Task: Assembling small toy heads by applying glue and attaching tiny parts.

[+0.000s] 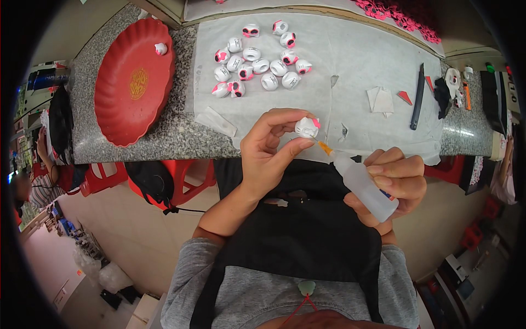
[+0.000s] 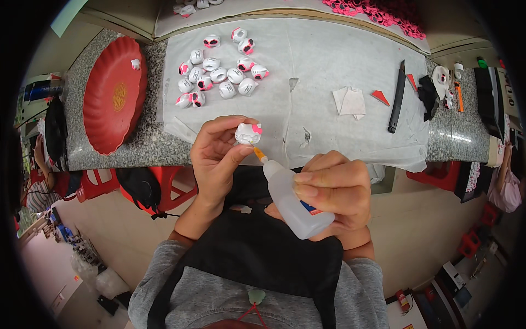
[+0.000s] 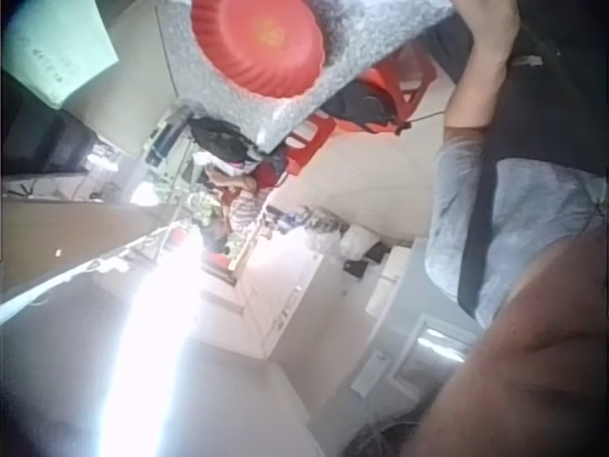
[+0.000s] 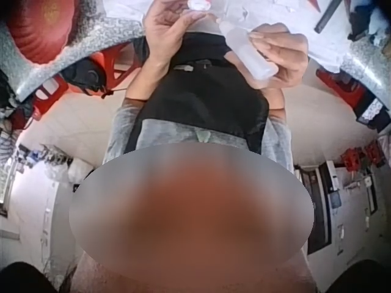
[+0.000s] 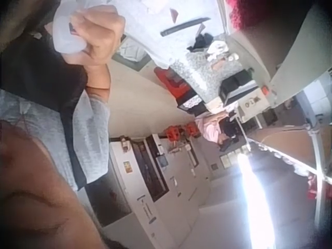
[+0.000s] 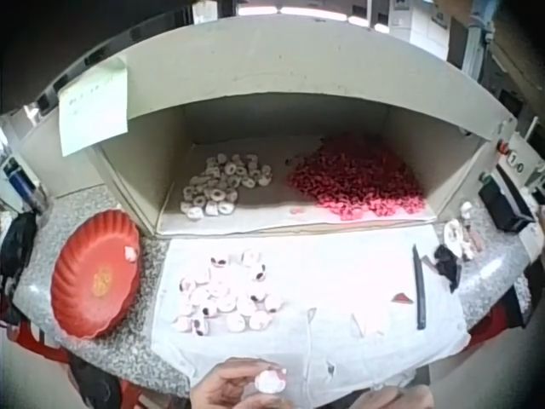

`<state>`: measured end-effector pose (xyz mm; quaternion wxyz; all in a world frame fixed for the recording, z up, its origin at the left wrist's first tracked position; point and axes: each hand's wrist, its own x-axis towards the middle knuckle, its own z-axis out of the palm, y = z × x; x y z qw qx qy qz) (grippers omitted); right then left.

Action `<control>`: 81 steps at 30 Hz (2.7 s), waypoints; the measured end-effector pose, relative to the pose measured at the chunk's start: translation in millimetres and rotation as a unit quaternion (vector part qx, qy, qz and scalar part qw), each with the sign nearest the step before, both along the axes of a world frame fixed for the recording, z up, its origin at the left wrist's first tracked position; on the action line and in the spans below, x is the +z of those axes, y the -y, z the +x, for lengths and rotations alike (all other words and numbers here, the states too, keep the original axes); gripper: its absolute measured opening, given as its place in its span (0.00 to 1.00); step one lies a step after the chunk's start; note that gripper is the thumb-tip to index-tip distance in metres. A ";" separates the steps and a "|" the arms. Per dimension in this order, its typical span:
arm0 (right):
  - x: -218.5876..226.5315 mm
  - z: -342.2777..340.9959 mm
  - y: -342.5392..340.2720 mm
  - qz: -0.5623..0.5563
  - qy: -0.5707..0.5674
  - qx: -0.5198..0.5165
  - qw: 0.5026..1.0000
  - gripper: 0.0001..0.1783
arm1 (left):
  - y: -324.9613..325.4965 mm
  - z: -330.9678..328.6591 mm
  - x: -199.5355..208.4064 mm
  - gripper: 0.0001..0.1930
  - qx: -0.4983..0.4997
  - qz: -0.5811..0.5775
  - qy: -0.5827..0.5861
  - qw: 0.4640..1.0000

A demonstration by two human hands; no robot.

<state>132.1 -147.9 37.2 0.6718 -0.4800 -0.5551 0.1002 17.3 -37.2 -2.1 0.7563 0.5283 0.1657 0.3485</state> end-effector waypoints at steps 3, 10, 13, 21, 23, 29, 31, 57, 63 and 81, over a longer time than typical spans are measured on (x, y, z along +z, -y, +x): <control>-2.4 -1.4 -0.9 0.008 -0.005 -0.021 1.000 0.21 | -0.5 -0.9 -0.6 0.17 -0.013 -0.023 0.008 1.000; 1.1 -3.2 -2.2 0.023 -0.042 -0.059 0.997 0.21 | -3.8 0.5 0.2 0.17 -0.045 -0.143 0.005 0.989; 0.4 -2.8 -1.7 0.017 -0.035 -0.053 0.998 0.20 | -3.6 -0.8 0.6 0.17 -0.041 -0.151 -0.001 0.988; 1.0 -5.7 0.8 -0.012 -0.072 -0.070 0.995 0.26 | -2.8 -0.7 0.8 0.17 -0.029 -0.136 -0.007 0.990; 1.2 -5.8 0.8 -0.024 -0.064 -0.066 0.995 0.25 | -2.7 -0.6 0.1 0.17 -0.022 -0.133 -0.009 0.991; -0.2 -6.5 -1.6 -0.023 -0.069 -0.076 0.994 0.26 | -3.0 -0.5 -0.9 0.17 -0.040 -0.143 -0.010 0.989; -0.4 -4.8 -2.9 -0.006 -0.019 -0.058 0.998 0.21 | -3.1 -0.9 -1.0 0.17 -0.032 -0.151 -0.012 0.988; -9.4 106.2 -73.0 -0.255 -0.064 -0.043 0.964 0.13 | -42.3 -11.3 6.0 0.17 0.094 -0.090 0.070 0.989; -30.6 160.4 -141.2 -0.267 0.394 -0.307 0.824 0.11 | -39.3 -11.9 2.6 0.17 0.085 -0.099 0.069 0.989; 0.8 47.0 -57.2 -0.282 -0.152 -0.043 0.946 0.02 | -29.6 -9.0 -4.8 0.17 0.016 -0.115 0.068 0.991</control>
